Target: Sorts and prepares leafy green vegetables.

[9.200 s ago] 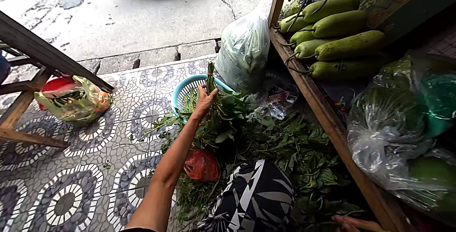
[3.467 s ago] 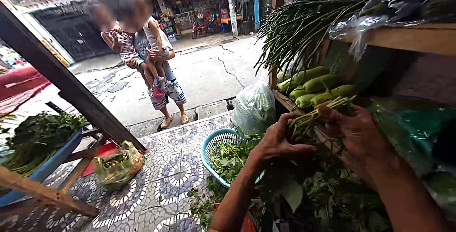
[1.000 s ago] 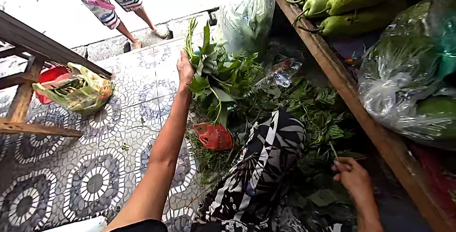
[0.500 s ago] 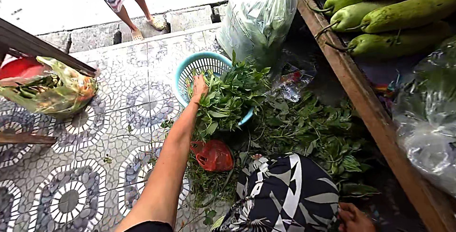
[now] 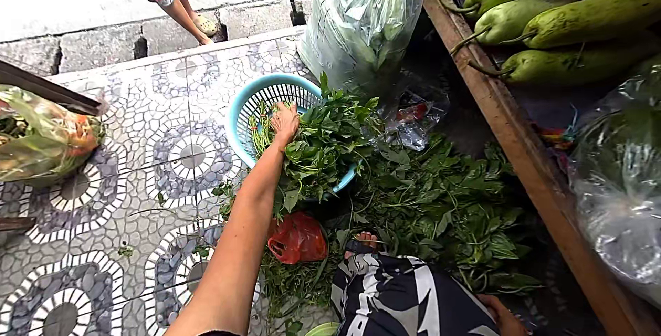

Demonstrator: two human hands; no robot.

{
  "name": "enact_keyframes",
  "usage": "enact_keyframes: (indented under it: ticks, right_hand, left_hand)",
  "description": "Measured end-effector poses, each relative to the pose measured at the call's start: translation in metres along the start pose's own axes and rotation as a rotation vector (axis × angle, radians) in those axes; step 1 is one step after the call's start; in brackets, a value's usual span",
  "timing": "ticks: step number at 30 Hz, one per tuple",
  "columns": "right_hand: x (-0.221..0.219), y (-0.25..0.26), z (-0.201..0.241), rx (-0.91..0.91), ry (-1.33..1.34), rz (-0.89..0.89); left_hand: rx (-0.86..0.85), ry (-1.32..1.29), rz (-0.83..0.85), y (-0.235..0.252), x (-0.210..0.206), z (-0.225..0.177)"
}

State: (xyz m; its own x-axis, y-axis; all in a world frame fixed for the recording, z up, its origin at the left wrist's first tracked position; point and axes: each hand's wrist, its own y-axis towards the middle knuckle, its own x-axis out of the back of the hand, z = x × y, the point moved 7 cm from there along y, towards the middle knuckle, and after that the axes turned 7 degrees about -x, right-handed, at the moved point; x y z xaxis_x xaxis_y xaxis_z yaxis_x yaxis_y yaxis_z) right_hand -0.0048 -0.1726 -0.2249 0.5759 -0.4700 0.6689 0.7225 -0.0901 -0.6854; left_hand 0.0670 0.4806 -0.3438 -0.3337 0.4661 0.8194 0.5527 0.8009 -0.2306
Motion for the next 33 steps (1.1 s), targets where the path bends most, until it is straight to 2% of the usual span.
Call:
enact_keyframes:
  ticks: [2,5,7,10,13,15,18,20,22,24,25,27,28,30,31,33]
  right_hand:
    - [-0.004,0.009,0.018,0.03,-0.031,-0.018]
    - [-0.006,0.025,0.076,0.137,-0.067,-0.103]
    - [-0.004,0.029,0.128,0.241,-0.075,-0.165]
    - [0.003,0.017,0.22,0.457,-0.055,-0.258]
    - [0.001,-0.004,0.3,0.703,0.018,-0.37]
    - [-0.01,-0.011,0.341,0.827,0.107,-0.303]
    - [-0.034,-0.013,0.383,1.042,0.291,-0.063]
    - [-0.046,-0.008,0.394,1.132,0.384,0.099]
    - [-0.055,-0.001,0.387,1.174,0.463,0.228]
    - [-0.048,0.005,0.368,1.133,0.558,0.262]
    - [-0.039,0.008,0.356,1.09,0.59,0.205]
    - [-0.015,0.011,0.329,0.996,0.668,0.065]
    - [-0.002,0.009,0.316,0.967,0.704,0.018]
    - [0.027,0.0,0.295,0.982,0.754,-0.018]
    - [0.041,-0.005,0.284,1.021,0.773,-0.013]
    - [0.068,-0.015,0.266,1.083,0.754,-0.001]
  left_hand:
    - [0.143,-0.102,0.086,0.005,-0.007,0.005]
    - [0.162,0.007,0.229,0.01,-0.015,0.002]
    - [0.132,-0.145,0.158,0.013,-0.014,0.007]
    - [-0.083,-0.566,-0.036,-0.015,0.021,-0.003]
    - [-0.371,-0.809,0.024,-0.083,0.06,-0.015]
    - [-0.489,-0.867,0.001,-0.106,0.072,-0.019]
    - [-0.644,-0.933,-0.127,-0.143,0.099,-0.064]
    - [-0.781,-0.97,-0.098,-0.184,0.108,-0.104]
    - [-0.951,-0.98,0.127,-0.216,0.101,-0.136]
    - [-1.009,-1.013,0.362,-0.209,0.088,-0.147]
    - [-0.939,-0.995,0.346,-0.19,0.079,-0.141]
    - [-0.804,-0.679,0.12,-0.129,0.057,-0.116]
    - [-0.742,-0.419,0.091,-0.096,0.038,-0.097]
    - [-0.564,0.088,0.326,-0.054,0.0,-0.049]
    - [-0.494,0.283,0.446,-0.052,-0.012,-0.024]
    - [-0.441,0.503,0.546,-0.068,-0.018,0.009]
